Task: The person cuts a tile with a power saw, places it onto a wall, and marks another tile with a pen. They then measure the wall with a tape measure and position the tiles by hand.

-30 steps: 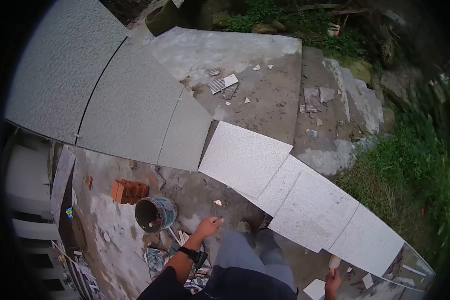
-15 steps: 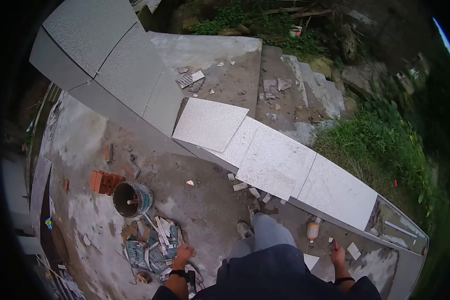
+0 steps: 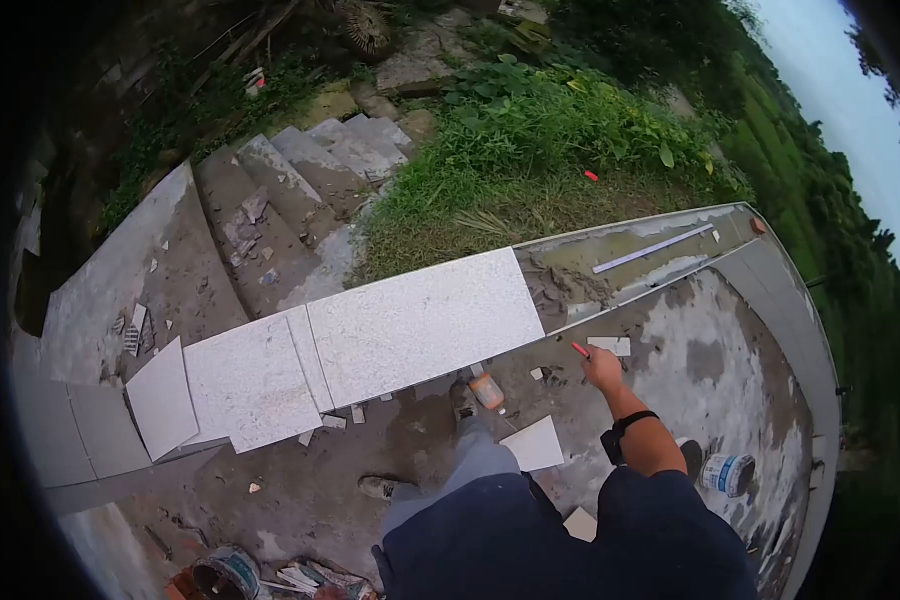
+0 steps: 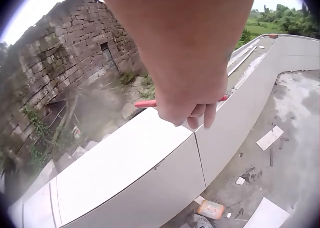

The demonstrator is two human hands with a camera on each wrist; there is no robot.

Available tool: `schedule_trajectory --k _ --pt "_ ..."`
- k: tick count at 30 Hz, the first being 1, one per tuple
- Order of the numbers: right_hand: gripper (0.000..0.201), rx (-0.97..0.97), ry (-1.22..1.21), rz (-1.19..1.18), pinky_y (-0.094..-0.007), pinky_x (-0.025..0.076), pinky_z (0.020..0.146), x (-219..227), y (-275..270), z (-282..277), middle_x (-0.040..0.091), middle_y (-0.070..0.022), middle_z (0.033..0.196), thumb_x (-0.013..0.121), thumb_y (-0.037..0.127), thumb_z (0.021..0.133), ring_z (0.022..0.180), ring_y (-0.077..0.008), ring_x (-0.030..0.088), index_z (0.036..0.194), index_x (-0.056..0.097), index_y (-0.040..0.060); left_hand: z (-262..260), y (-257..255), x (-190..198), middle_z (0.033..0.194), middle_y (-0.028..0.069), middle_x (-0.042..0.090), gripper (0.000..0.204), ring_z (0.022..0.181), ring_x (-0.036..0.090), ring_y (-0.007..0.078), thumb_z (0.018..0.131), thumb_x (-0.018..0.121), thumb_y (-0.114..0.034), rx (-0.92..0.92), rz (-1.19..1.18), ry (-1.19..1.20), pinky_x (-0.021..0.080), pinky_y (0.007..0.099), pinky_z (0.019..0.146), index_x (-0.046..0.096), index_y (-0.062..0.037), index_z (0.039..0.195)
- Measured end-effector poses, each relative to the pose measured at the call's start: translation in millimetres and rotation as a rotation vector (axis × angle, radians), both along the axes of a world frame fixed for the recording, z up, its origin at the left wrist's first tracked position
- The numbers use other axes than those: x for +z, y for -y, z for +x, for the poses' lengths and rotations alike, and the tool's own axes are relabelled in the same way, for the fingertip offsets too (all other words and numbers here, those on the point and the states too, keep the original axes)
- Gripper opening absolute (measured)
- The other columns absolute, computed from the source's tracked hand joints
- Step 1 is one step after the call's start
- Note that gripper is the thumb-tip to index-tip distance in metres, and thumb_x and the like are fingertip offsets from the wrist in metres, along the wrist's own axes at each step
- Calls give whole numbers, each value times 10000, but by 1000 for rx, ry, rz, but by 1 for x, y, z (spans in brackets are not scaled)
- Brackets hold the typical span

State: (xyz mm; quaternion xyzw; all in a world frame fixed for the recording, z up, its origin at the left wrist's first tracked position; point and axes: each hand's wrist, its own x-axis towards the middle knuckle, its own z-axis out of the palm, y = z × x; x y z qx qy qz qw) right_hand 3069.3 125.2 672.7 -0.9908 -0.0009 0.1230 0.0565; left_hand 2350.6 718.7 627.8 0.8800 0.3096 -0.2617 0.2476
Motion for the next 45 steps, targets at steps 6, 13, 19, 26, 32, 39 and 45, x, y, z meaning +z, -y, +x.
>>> schedule_trajectory --k 6,13,19,26,32,39,45 --pt "268 -21 -75 -134 -494 516 771 -46 107 166 678 -182 945 609 168 830 903 -394 650 1091 638 116 229 -4 61 1248 150 615 448 1020 635 257 1011 494 -300 563 -279 -267 513 372 876 515 -11 1353" --pt "305 118 51 -170 -495 520 772 -127 154 305 650 -181 1053 503 51 849 902 -401 647 1123 619 119 325 30 103 1044 154 662 395 887 665 218 988 560 -217 813 -405 -75 553 329 742 533 59 1271" --pt "209 172 40 -21 -507 482 712 -194 165 350 594 -162 1069 471 38 861 893 -432 617 1034 561 114 438 93 173 764 75 673 272 710 611 147 900 630 -247 602 -20 -212 490 318 678 680 21 908" --pt "209 -48 55 414 -485 450 654 -182 177 367 606 -234 872 494 64 910 805 -445 602 1107 558 36 434 97 168 936 161 687 310 899 661 333 898 622 -371 445 -31 -153 510 413 784 674 -87 1012" --pt "78 649 416 -28 -455 436 570 56 12 314 583 -209 760 536 4 886 697 -422 590 897 465 31 469 101 191 930 143 693 291 920 661 325 913 616 -347 331 -146 152 509 404 786 662 -87 1034" --pt "187 1153 181 359 -421 441 529 341 -280 59 573 -169 622 688 -4 724 597 -389 601 783 514 29 497 99 302 1012 112 686 363 935 664 229 927 655 -291 215 -547 864 520 343 813 601 -43 1186" --pt "261 1583 -256 414 -439 483 533 362 -446 -206 599 -121 601 764 161 733 581 -362 628 889 583 56 333 60 321 945 144 684 321 840 670 261 946 636 -292 294 -598 1218 513 345 748 608 -16 1107"
